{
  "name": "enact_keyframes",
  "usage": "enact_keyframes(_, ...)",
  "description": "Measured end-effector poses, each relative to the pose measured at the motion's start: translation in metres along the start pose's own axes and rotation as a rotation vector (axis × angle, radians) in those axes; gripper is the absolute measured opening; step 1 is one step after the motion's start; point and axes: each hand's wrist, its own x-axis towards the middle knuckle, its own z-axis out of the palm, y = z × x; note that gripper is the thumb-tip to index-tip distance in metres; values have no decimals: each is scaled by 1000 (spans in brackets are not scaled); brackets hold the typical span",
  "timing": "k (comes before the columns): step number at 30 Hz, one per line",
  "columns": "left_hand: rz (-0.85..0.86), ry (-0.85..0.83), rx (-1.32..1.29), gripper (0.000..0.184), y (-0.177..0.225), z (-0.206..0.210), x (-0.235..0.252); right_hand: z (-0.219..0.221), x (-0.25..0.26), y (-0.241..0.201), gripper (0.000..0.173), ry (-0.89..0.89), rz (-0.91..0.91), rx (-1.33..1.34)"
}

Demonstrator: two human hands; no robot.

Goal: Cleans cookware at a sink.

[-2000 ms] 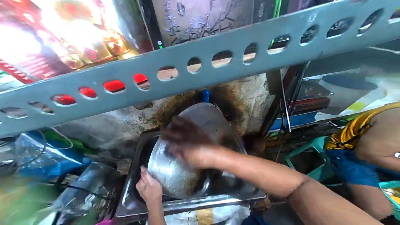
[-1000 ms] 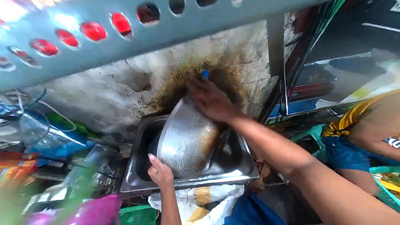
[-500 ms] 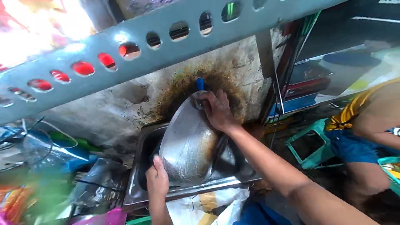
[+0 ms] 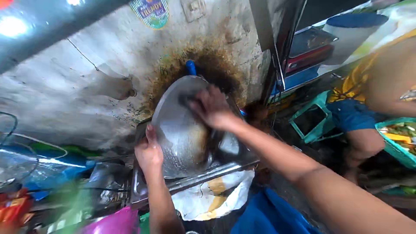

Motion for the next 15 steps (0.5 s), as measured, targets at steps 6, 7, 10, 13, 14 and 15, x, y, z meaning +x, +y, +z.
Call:
enact_keyframes(6, -38, 16, 2, 67, 3, 1, 3, 39, -59, -45, 25, 55, -357, -37)
enact_keyframes(7, -19, 13, -1, 66, 0, 1, 1, 37, -56, -44, 23, 42, -367, -32)
enact_keyframes(10, 26, 15, 12, 67, -4, 5, -1, 15, 0, -14, 26, 138, -47, -11)
enact_keyframes(13, -17, 33, 20, 68, -7, 3, -3, 17, -3, -24, 24, 150, 17, 16)
enact_keyframes(14, -22, 45, 5, 68, -8, 2, 0, 27, -21, -37, 25, 149, -104, -5)
enact_keyframes(15, -20, 46, -16, 69, -10, 1, 1, 35, -36, -47, 22, 122, -243, -37)
